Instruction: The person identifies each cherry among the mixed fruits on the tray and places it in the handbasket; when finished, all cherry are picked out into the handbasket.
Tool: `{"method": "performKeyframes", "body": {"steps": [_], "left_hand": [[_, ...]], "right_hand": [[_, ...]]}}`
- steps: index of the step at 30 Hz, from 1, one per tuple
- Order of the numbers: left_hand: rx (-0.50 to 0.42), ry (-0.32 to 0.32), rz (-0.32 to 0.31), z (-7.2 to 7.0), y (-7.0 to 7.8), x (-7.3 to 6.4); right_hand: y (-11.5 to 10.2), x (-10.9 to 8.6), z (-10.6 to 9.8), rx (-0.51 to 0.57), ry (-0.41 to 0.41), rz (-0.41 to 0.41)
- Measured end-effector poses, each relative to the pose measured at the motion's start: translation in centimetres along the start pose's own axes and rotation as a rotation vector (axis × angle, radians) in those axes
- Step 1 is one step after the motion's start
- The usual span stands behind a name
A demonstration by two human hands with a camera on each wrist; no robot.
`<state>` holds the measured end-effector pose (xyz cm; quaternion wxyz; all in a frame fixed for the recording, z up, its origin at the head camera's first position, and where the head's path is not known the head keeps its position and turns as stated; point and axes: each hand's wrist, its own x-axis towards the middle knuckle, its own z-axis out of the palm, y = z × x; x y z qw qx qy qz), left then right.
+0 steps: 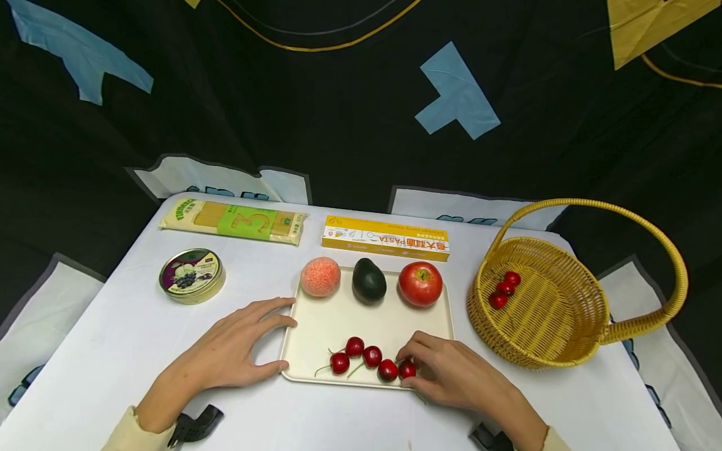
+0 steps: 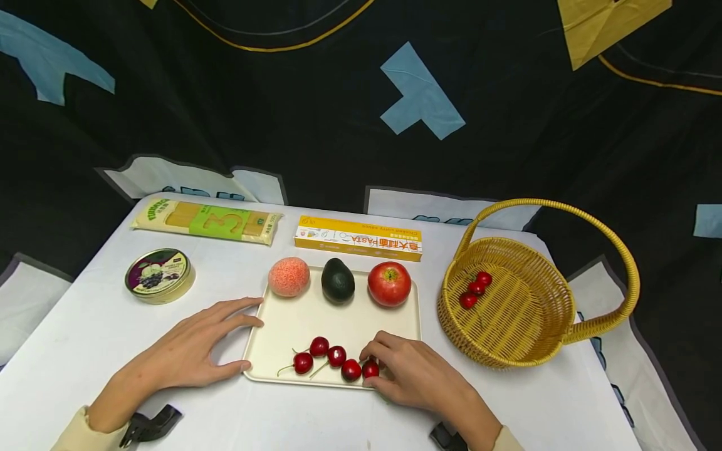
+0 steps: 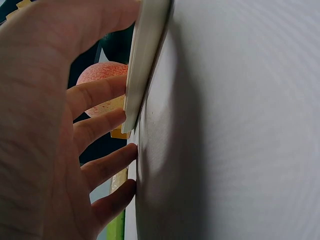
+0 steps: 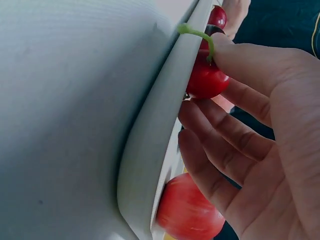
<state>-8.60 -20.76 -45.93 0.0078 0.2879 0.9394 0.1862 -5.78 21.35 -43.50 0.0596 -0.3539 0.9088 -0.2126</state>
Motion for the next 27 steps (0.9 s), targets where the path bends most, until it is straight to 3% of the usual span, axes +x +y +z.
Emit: {"method": "performKeyframes", "body": {"steps": [10,19,23,27], "left_hand": [[0.003,0.002,-0.004,0.0,0.1,0.0],[0.006,-0.001,-0.001,-0.1,0.0,0.0],[0.005,0.0,-0.002,-0.1,0.1,0.0],[0.005,0.001,-0.003,0.0,0.1,0.0]], "right_hand": [[0.3,-0.1,-0.2,-0.027,0.013,-0.021],[0.6,-0.2,-2.3,0.083,0.023,0.037],[0.9,-0.5,-3.4,0.082,0.067,0.054],[1.5,-1.0,-4.5,0.056,0.163,0.009]]}}
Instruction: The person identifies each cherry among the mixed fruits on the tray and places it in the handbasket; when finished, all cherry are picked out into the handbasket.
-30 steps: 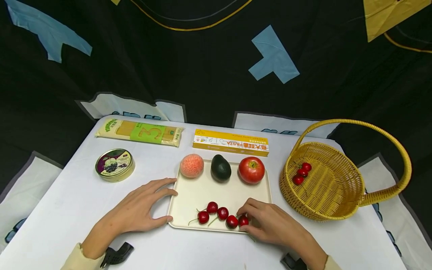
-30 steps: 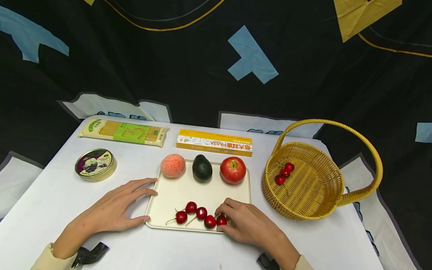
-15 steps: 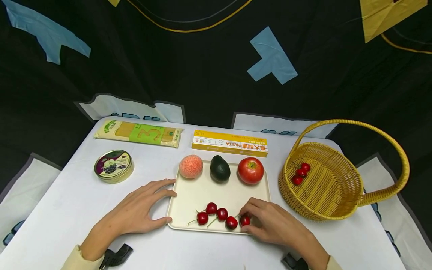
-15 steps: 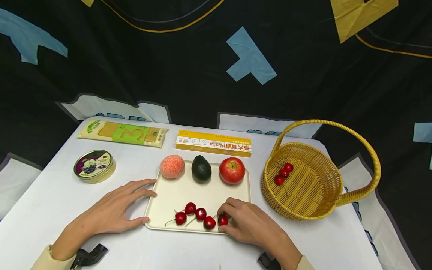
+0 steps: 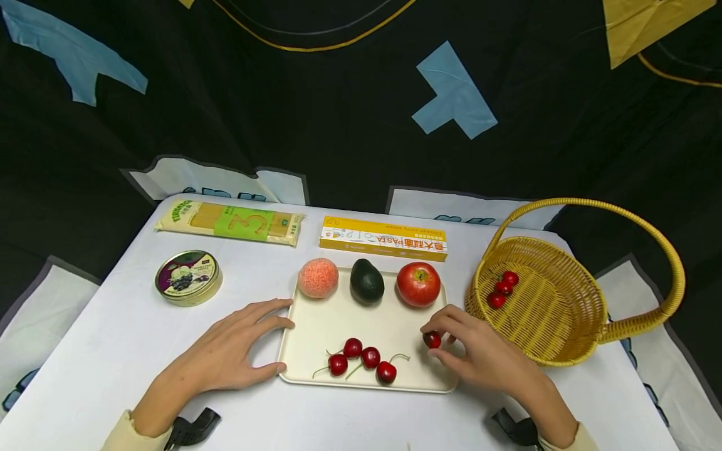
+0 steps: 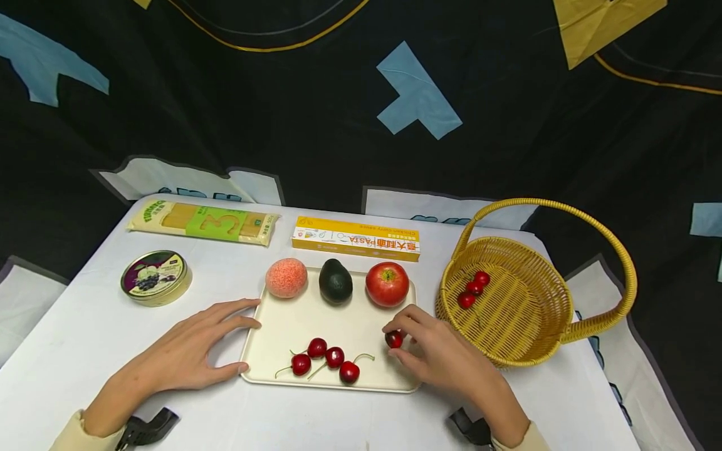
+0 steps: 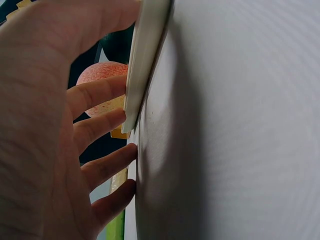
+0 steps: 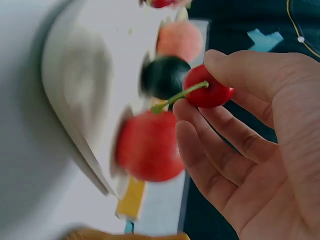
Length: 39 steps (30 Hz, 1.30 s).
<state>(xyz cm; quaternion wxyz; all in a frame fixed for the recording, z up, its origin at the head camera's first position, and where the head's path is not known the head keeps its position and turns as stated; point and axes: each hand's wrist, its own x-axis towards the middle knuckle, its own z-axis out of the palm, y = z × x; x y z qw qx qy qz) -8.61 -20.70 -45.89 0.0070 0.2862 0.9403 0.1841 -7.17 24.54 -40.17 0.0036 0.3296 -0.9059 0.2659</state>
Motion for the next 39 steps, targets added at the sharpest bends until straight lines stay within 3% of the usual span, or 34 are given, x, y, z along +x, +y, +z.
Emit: {"method": "performKeyframes", "body": {"steps": [3,10,14,24,31,39], "left_hand": [[-0.002,-0.001,-0.001,0.0,0.0,0.0],[-0.009,-0.001,-0.001,-0.1,0.0,-0.2],[-0.008,-0.003,0.0,0.0,0.0,-0.2],[-0.004,-0.001,0.004,-0.1,-0.1,0.0],[-0.01,-0.005,0.004,-0.1,-0.1,0.0],[-0.009,0.002,0.009,0.0,-0.1,0.0]], "right_hand": [[0.5,-0.2,-1.1,-0.01,0.056,-0.012],[1.4,-1.1,-3.9,-0.112,0.132,0.083],[2.0,-1.7,-5.2,-0.169,0.172,0.081],[5.5,-2.7,-6.0,-0.192,0.244,0.124],[7.9,-3.2,-5.5,-0.201,0.239,0.132],[9.2,-3.3,-5.1,-0.201,0.142,0.225]]}}
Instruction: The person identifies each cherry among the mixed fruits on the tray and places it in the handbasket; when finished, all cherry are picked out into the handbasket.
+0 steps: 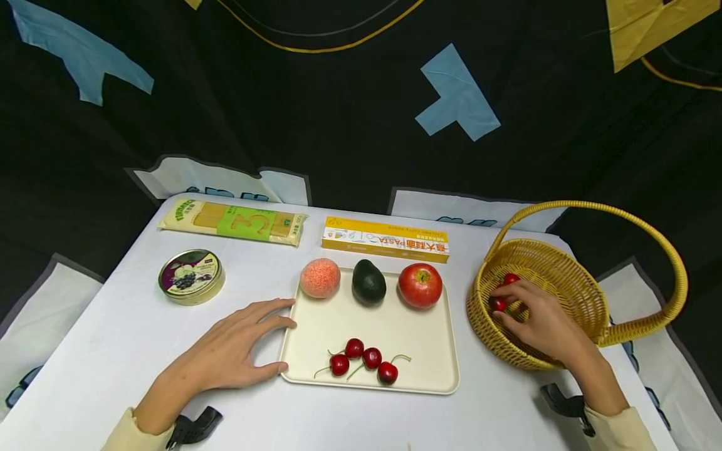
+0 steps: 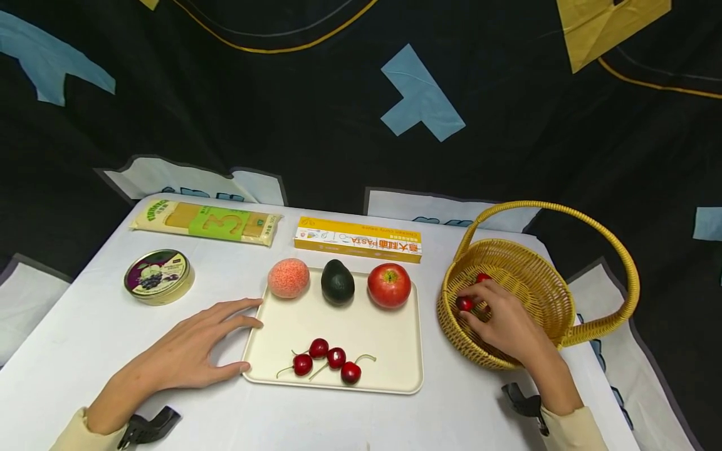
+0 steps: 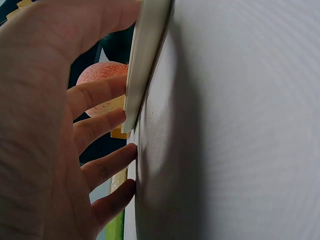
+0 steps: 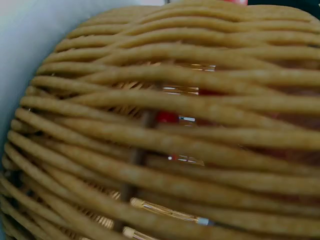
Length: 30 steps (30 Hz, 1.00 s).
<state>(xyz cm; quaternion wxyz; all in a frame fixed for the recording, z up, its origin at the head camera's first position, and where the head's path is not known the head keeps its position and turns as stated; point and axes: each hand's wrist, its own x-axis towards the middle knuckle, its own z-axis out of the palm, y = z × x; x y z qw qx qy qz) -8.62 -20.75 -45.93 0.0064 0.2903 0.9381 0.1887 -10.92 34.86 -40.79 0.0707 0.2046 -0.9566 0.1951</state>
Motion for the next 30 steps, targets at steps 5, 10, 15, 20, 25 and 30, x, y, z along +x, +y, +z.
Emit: {"method": "performKeyframes", "body": {"steps": [5,10,15,20,25,30], "left_hand": [[-0.004,-0.006,-0.003,0.1,0.0,0.0],[0.0,-0.008,-0.003,0.1,0.1,0.0],[0.002,-0.011,-0.006,0.1,0.1,0.0],[0.001,-0.009,-0.005,0.1,0.1,0.0],[0.003,-0.009,-0.007,0.0,0.1,0.1],[0.007,-0.009,-0.008,0.0,0.0,0.1]], "right_hand": [[0.3,0.1,0.2,-0.008,-0.076,0.073],[0.7,0.2,0.6,-0.027,-0.1,0.072],[1.1,0.4,0.9,-0.039,-0.109,0.059],[1.2,0.5,1.0,-0.038,-0.133,0.082],[1.3,0.7,1.2,-0.036,-0.143,0.085],[1.4,0.8,1.3,-0.048,-0.143,0.088]]}}
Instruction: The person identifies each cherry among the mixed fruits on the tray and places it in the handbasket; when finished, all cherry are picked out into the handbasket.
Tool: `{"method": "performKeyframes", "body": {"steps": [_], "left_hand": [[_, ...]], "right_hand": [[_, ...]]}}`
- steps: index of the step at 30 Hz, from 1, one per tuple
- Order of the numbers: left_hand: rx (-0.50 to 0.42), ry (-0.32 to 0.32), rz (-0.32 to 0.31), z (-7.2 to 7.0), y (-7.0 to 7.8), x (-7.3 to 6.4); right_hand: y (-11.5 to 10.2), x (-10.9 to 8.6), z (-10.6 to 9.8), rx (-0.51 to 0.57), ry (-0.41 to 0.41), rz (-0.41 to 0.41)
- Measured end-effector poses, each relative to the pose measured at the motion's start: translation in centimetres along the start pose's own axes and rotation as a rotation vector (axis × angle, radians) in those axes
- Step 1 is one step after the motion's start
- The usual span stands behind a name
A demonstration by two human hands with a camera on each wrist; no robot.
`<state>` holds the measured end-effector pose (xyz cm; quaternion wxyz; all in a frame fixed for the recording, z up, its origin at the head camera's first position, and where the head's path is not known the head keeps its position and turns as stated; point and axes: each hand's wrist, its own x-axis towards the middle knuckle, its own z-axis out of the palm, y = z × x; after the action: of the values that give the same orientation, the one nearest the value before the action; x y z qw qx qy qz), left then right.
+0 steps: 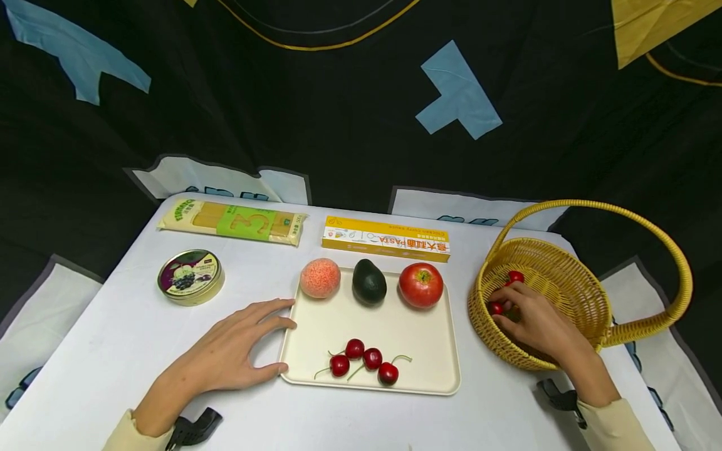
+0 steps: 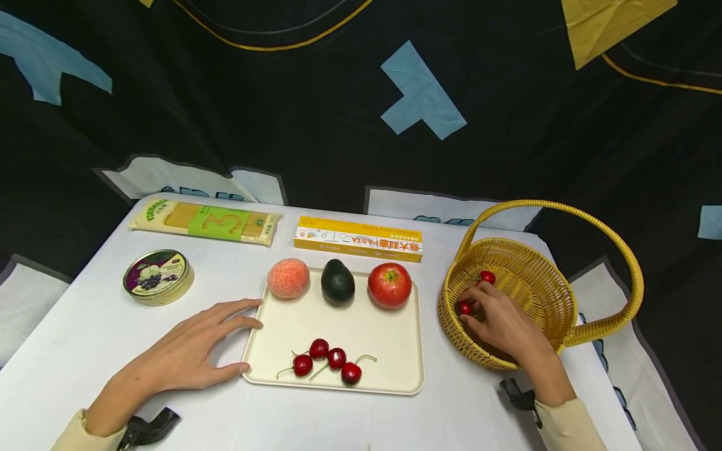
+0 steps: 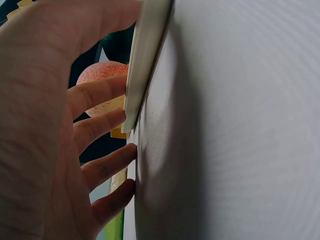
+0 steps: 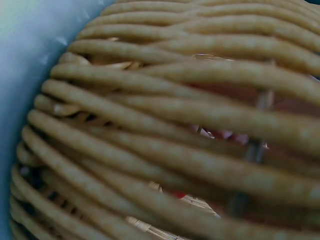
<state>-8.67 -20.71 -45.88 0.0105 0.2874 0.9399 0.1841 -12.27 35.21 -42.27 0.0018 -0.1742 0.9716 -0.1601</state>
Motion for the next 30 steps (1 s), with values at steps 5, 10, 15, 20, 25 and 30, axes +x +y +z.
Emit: {"method": "performKeyframes", "body": {"steps": [5,10,15,20,25,30], "left_hand": [[-0.001,0.004,0.001,0.1,0.0,0.0],[-0.001,0.004,0.001,0.1,0.0,0.0],[0.0,0.003,0.001,0.1,0.0,0.0],[-0.001,0.003,0.003,0.0,0.0,0.0],[-0.003,0.003,0.0,0.0,0.0,0.0],[0.001,0.003,0.003,0.0,0.0,0.0]], "right_hand": [[0.0,0.0,0.0,-0.012,0.007,-0.001],[0.0,0.1,-0.1,-0.004,0.011,0.0],[0.1,0.1,0.0,-0.003,0.028,-0.008],[0.0,-0.1,-0.2,0.001,0.052,-0.007],[-0.5,-0.2,-0.9,0.044,0.075,-0.013],[-1.3,-0.5,-2.0,0.065,0.135,-0.033]]}}
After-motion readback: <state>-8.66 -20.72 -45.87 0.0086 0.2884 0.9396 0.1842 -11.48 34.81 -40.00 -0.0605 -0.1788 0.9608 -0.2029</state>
